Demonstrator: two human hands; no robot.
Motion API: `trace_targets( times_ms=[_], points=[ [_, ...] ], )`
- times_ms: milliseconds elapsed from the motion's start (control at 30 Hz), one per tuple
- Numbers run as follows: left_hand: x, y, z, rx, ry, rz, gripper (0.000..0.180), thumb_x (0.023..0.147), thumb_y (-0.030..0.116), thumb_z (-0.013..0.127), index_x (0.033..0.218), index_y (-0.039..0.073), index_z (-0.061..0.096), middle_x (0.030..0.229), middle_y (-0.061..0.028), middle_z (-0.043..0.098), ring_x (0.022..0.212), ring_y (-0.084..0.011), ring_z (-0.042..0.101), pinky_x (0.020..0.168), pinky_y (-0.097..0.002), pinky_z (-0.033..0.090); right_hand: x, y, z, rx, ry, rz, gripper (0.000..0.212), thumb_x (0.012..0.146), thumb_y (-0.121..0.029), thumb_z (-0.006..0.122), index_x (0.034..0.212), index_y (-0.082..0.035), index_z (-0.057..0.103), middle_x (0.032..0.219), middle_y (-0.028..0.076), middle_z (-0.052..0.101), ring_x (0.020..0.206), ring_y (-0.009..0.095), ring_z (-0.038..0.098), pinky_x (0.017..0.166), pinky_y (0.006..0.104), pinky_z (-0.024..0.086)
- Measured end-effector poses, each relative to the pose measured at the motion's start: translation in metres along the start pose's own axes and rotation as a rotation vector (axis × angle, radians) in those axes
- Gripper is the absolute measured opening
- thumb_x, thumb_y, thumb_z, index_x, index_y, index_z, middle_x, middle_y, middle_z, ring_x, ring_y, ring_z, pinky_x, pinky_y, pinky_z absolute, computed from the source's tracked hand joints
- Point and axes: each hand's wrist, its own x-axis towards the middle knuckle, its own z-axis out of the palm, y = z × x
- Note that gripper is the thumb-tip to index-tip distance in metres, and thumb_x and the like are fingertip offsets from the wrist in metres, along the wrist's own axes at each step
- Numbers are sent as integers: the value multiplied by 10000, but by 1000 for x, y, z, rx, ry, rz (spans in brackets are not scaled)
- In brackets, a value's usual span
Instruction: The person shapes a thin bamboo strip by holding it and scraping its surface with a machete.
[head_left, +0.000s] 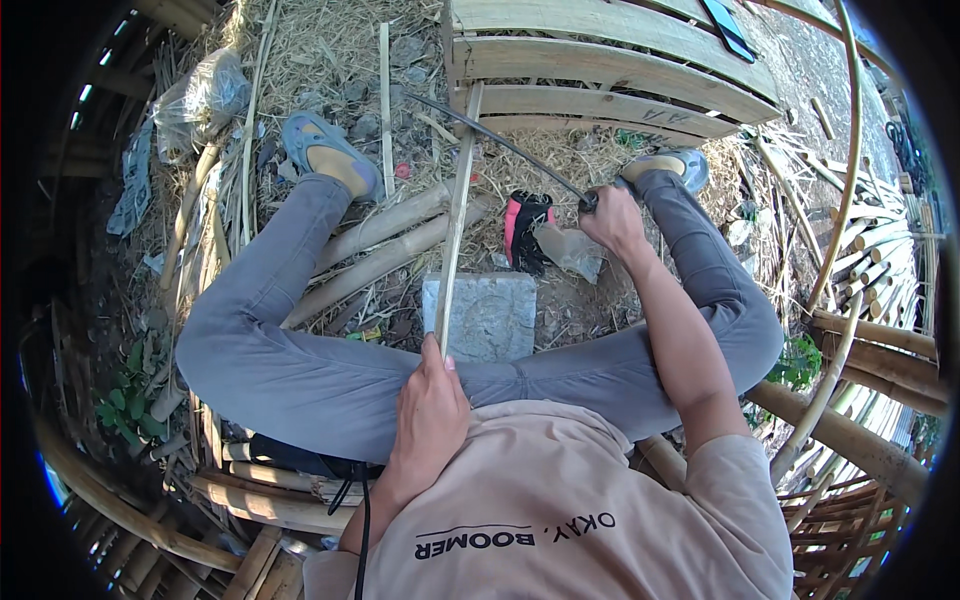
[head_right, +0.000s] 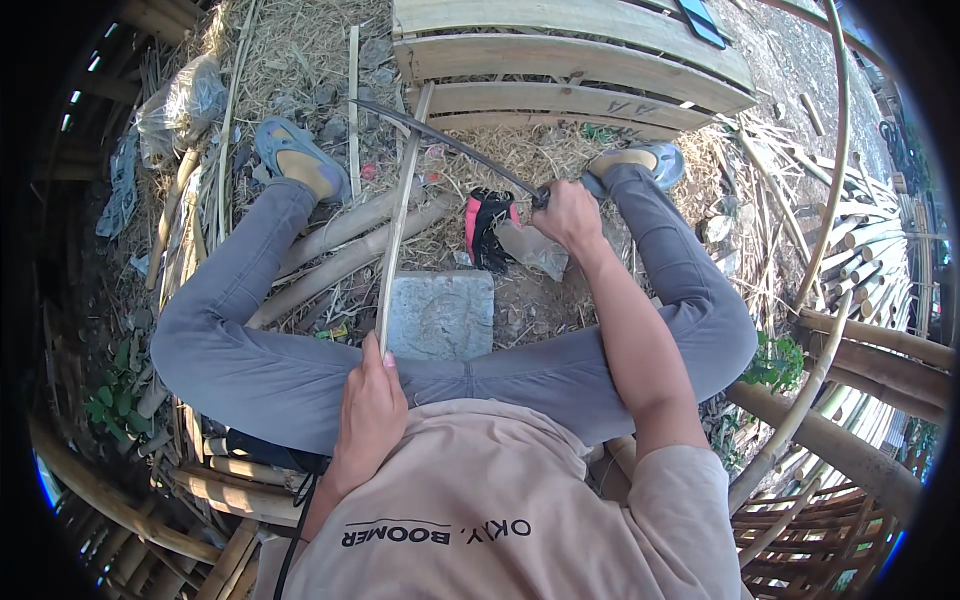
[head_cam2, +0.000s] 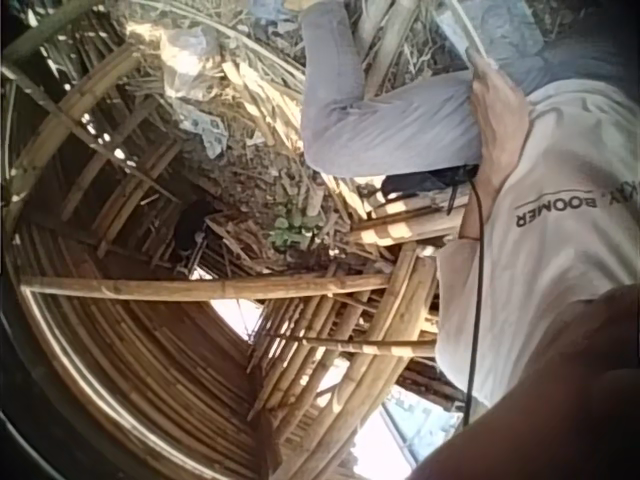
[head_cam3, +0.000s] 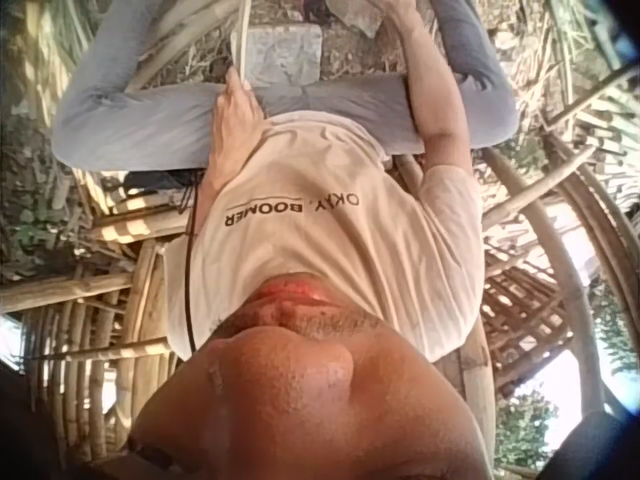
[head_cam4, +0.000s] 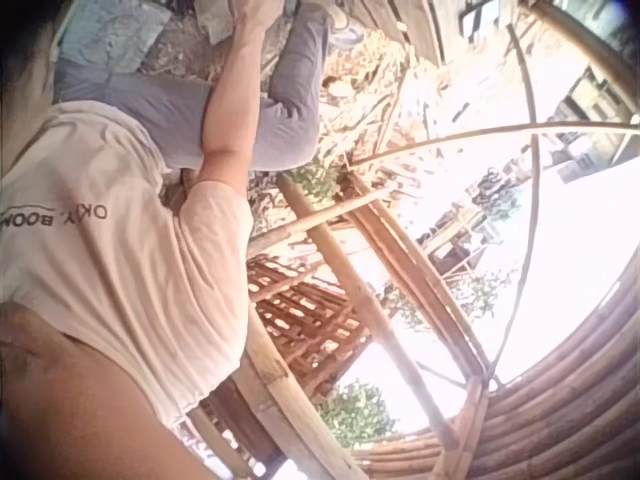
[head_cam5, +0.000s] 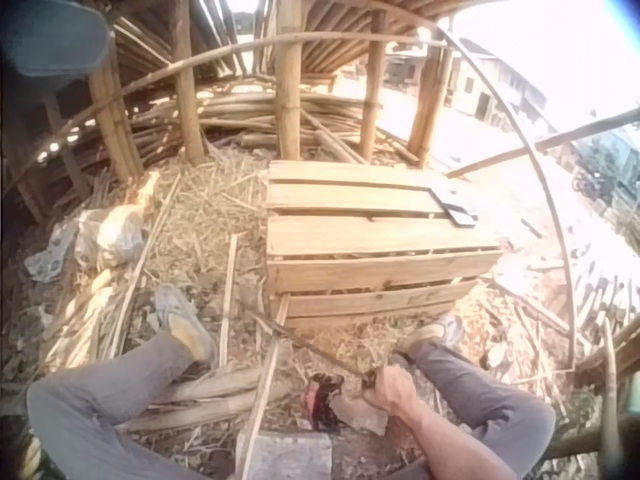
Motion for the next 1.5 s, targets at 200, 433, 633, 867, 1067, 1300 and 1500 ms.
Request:
trace_targets(
  times_ms=[200,433,633,867,1067,1300,1500],
  points=[
    [8,0,-3,-61,-34,-45,402,1014,96,426,1335,-143,383,885,-362,628,803,-533,616,715,-594,470,-12,-25,-14,-5,-139,-155,245,659,-140,624,847,-61,760,784,238,692,844,403,680,837,470,544],
    [10,-10,1,-89,-7,18,394,1021,111,411,1339,-120,385,827,-366,612,773,-546,602,675,-607,444,-3,-20,5,67,-95,-97,238,671,-156,645,853,-60,766,774,246,686,801,415,679,826,463,554],
    [8,-11,-3,-193,-37,-4,363,1023,113,404,1310,-110,404,831,-361,614,788,-554,599,684,-606,448,-7,-29,-12,-8,-81,-185,238,662,-134,624,839,-49,759,762,254,683,817,411,687,824,468,556],
    [8,-18,0,-141,-31,3,356,1026,120,403,1311,-92,395,828,-357,615,786,-554,594,680,-611,444,-5,-25,7,40,-117,-99,226,651,-128,618,812,-38,748,754,239,687,811,409,690,829,465,558],
    [8,-12,-3,-175,-49,-14,370,1027,131,409,1325,-89,396,803,-342,616,778,-544,600,678,-618,433,-8,-26,4,10,-97,-60,216,653,-139,630,803,-32,743,787,248,692,834,416,688,846,471,554],
    [6,-18,5,-110,23,41,370,1023,113,414,1326,-99,395,789,-341,611,744,-540,597,650,-609,434,7,6,-7,-59,-23,48,266,642,-186,658,825,-12,743,843,303,684,866,414,685,838,474,557],
    [5,-9,1,-68,-4,19,379,1017,100,424,1326,-116,391,812,-343,627,757,-529,614,656,-585,471,-9,-30,-15,-77,-108,-184,266,628,-182,652,838,-57,758,769,245,688,801,408,689,824,467,560]
  ],
)
